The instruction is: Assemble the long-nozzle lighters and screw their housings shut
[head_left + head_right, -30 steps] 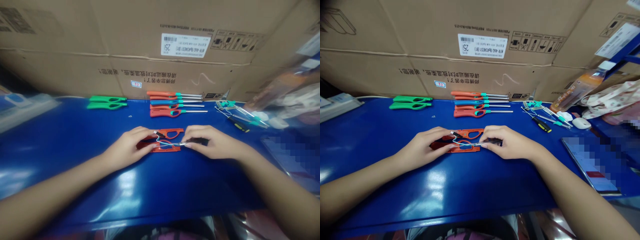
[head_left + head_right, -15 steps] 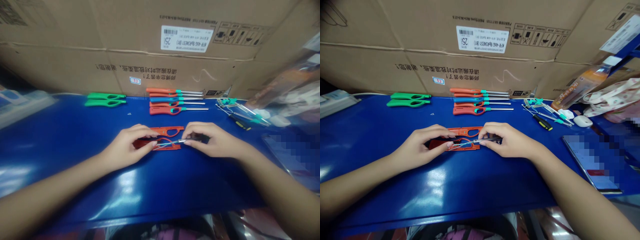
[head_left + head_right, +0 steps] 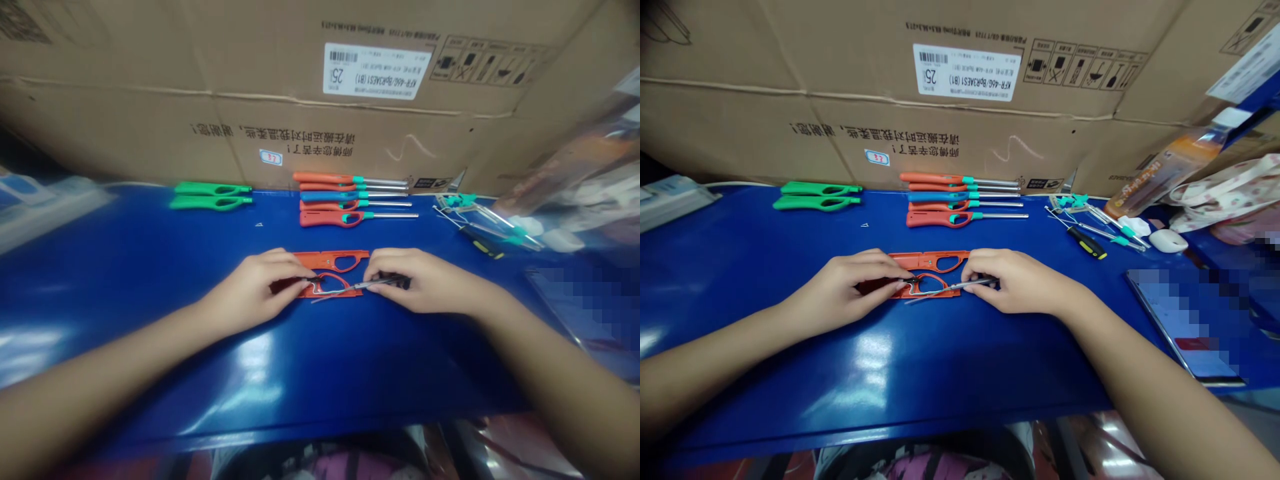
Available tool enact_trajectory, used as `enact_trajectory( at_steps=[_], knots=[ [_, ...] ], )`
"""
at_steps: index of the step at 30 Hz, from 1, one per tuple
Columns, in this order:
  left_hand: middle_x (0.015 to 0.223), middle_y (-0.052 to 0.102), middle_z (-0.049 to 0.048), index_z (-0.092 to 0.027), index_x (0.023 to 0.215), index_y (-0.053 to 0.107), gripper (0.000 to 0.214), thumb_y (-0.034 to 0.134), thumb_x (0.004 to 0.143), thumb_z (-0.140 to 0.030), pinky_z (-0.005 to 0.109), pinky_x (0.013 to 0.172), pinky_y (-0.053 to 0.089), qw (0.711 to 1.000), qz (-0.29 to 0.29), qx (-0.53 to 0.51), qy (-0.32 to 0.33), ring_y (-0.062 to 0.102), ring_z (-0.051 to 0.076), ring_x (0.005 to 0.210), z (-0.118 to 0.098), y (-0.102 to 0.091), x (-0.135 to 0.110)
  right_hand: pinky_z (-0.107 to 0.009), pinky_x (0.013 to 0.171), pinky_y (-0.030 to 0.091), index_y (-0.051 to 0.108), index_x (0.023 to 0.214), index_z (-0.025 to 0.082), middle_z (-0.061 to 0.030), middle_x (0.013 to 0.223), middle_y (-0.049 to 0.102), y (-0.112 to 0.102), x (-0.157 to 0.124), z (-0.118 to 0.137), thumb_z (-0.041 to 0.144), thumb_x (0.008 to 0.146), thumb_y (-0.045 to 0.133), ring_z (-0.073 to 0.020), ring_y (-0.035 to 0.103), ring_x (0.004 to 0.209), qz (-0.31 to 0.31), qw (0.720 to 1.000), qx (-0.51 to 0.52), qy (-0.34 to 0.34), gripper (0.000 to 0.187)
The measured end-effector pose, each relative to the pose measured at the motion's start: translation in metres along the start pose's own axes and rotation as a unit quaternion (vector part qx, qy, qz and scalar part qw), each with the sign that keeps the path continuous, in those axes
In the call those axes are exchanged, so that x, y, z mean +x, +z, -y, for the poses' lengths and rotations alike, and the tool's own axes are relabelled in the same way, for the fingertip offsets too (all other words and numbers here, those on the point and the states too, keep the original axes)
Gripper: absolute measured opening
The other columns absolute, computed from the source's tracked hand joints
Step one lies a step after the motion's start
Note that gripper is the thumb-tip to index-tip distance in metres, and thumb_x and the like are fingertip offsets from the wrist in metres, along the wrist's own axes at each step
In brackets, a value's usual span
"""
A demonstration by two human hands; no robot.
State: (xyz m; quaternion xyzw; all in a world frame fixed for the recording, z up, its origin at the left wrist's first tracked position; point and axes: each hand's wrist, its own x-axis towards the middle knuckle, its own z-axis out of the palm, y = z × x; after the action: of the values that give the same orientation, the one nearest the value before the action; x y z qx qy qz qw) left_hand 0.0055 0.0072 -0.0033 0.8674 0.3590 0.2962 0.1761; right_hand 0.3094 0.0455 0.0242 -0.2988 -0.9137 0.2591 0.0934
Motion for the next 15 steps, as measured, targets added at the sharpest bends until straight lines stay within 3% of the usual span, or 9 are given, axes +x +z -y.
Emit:
enact_trajectory(
  at_steps=[15],
  knots=[
    [0.095,0.078,0.0058,-0.02,0.106,0.078,0.019,0.062,0.096,-0.019,0.031,0.078,0.059,1.0,-0.007,0.008,-0.007,0.071,0.018,0.087,0.0014,0.0018,-0.0005,-0.027,0.069,0.045,0.071,0.097,0.02,-0.0039,0.091,0.067,0.0046,0.0006,0.0024,0.023,0.099,0.058,-0.0151,0.061,0.079,-0.004,0.997,-0.063,-0.05,0.013]
  ],
)
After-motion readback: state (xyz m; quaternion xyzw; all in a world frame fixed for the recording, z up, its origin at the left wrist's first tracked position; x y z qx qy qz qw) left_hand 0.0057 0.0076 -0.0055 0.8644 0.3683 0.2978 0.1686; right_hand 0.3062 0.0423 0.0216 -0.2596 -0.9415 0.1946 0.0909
